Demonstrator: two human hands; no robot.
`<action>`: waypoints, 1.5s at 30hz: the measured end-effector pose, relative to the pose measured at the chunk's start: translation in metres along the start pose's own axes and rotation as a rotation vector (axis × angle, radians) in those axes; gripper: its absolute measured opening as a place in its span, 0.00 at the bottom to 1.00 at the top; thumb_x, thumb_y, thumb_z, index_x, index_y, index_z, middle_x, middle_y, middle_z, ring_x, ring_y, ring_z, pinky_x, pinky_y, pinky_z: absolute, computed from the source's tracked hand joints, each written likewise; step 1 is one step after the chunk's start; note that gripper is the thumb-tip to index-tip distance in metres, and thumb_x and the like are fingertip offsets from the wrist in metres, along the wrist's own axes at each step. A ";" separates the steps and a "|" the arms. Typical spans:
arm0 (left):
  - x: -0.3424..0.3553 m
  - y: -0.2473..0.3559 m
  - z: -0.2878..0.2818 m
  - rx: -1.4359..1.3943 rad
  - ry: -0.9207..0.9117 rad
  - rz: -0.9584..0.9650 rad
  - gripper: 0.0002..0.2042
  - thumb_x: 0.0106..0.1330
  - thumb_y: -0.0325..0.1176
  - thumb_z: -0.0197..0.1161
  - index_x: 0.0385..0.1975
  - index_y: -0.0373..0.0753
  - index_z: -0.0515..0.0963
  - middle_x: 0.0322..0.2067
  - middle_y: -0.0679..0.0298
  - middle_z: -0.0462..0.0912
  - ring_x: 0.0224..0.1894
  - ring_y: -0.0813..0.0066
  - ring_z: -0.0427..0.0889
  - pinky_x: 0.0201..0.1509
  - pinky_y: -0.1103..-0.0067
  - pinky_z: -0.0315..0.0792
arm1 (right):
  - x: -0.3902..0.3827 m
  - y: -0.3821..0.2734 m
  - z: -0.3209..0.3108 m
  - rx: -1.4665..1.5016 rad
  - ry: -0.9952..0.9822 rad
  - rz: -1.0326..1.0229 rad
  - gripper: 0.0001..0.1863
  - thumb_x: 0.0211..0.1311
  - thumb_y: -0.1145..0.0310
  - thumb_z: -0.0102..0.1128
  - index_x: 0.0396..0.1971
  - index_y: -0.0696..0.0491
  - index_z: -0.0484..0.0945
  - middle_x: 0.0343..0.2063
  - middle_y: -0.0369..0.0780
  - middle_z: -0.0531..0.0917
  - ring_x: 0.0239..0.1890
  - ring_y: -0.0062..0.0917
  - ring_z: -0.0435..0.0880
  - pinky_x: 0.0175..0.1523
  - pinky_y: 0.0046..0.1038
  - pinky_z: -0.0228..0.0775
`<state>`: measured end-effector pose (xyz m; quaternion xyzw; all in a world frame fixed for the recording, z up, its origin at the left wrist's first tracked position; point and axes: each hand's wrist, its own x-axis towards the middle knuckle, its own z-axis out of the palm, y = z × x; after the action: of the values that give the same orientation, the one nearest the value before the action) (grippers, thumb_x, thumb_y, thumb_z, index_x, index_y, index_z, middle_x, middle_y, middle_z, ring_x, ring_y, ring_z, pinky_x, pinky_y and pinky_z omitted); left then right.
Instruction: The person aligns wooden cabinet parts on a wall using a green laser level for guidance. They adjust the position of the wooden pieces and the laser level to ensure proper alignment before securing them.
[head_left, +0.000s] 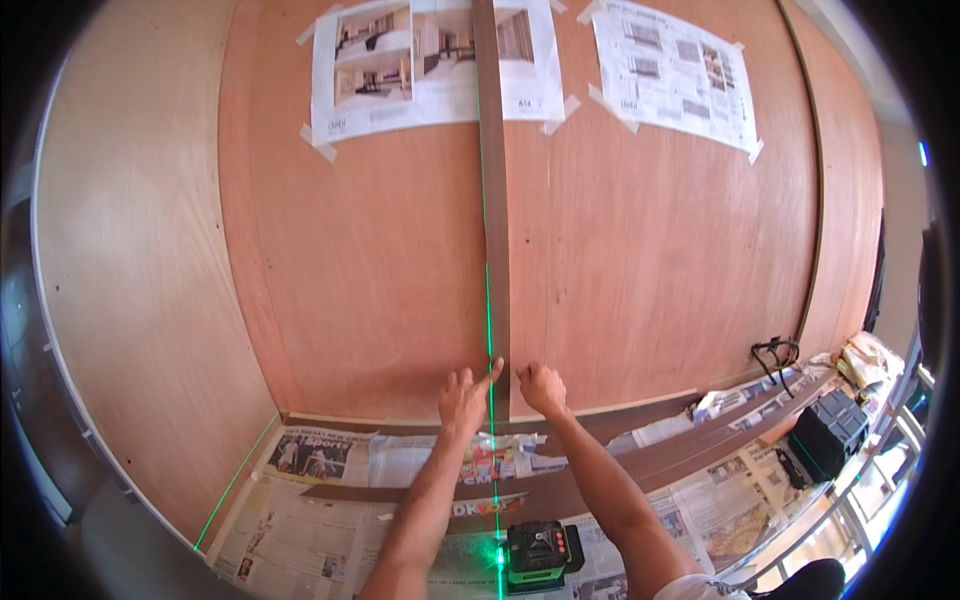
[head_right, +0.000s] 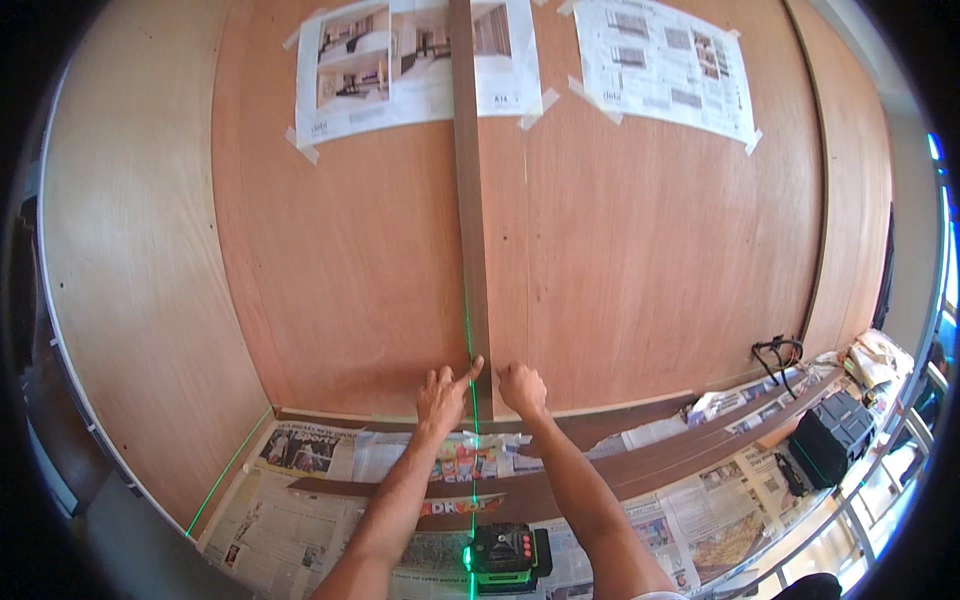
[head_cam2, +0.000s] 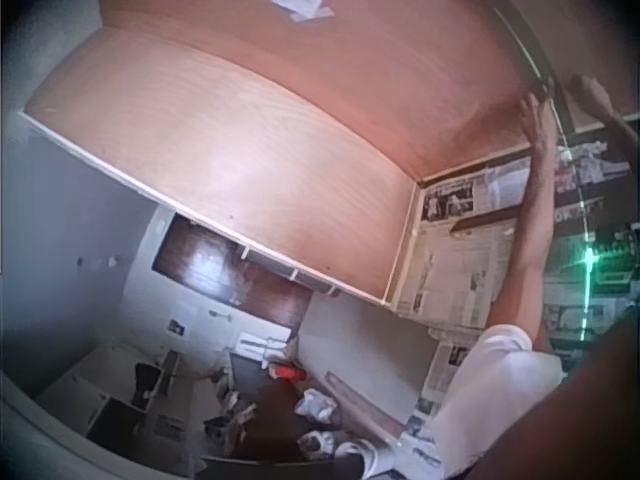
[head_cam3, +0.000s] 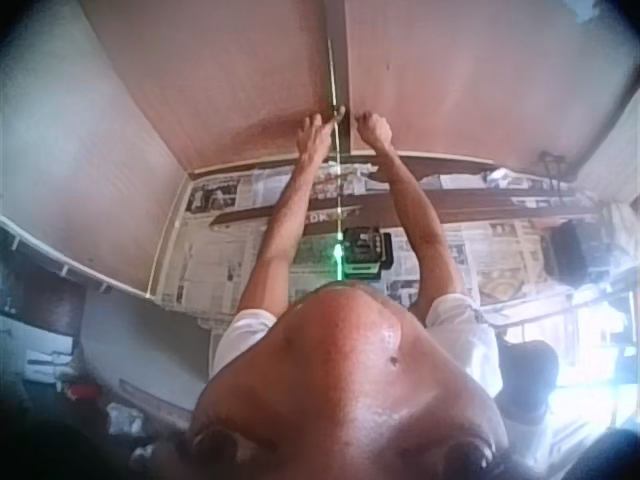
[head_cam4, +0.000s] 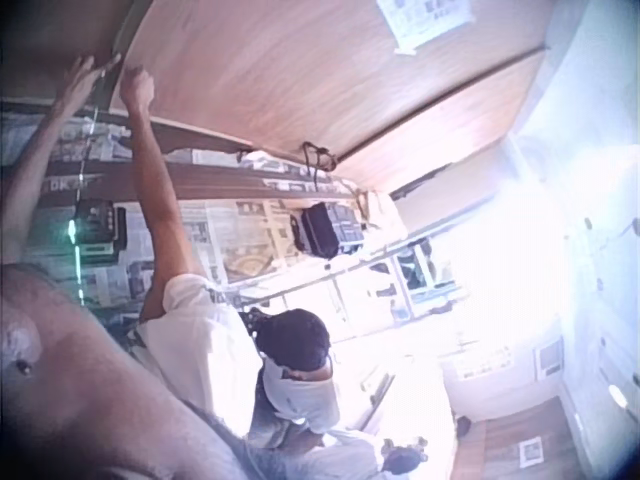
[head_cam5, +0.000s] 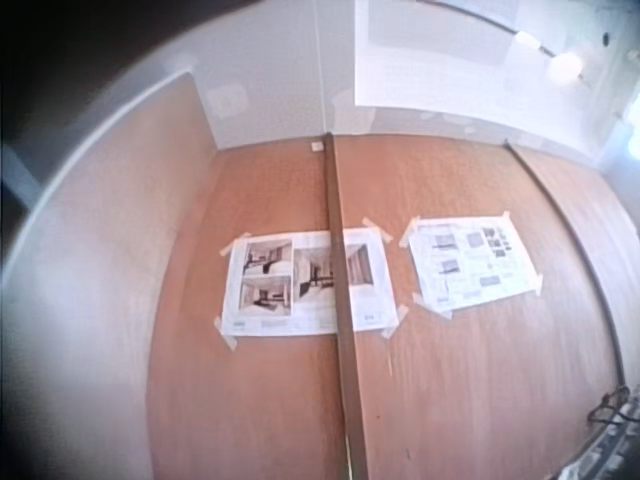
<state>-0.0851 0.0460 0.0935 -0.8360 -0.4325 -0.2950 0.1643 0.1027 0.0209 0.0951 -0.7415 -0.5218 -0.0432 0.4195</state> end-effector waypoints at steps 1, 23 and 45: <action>-0.001 0.002 -0.003 -0.011 -0.015 -0.008 0.41 0.68 0.25 0.59 0.75 0.82 0.60 0.45 0.60 0.79 0.49 0.57 0.80 0.45 0.61 0.81 | -0.002 0.004 -0.005 0.003 -0.007 0.001 0.21 0.71 0.50 0.58 0.38 0.54 0.86 0.36 0.56 0.88 0.43 0.56 0.87 0.49 0.54 0.79; -0.001 0.003 -0.007 -0.040 -0.019 -0.017 0.42 0.66 0.28 0.63 0.75 0.82 0.59 0.45 0.60 0.80 0.49 0.56 0.81 0.47 0.59 0.80 | 0.007 0.056 -0.017 0.018 -0.085 0.060 0.16 0.67 0.55 0.67 0.41 0.53 0.85 0.24 0.41 0.90 0.22 0.30 0.89 0.36 0.35 0.82; -0.005 -0.007 0.030 0.004 0.135 0.061 0.44 0.62 0.24 0.62 0.76 0.78 0.60 0.39 0.56 0.79 0.43 0.53 0.83 0.37 0.60 0.84 | -0.009 -0.007 -0.017 0.118 0.089 -0.190 0.12 0.62 0.58 0.69 0.39 0.50 0.85 0.30 0.48 0.89 0.38 0.47 0.89 0.42 0.46 0.81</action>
<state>-0.0824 0.0622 0.0675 -0.8268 -0.3952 -0.3446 0.2037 0.0989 0.0033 0.1058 -0.6600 -0.5722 -0.0849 0.4794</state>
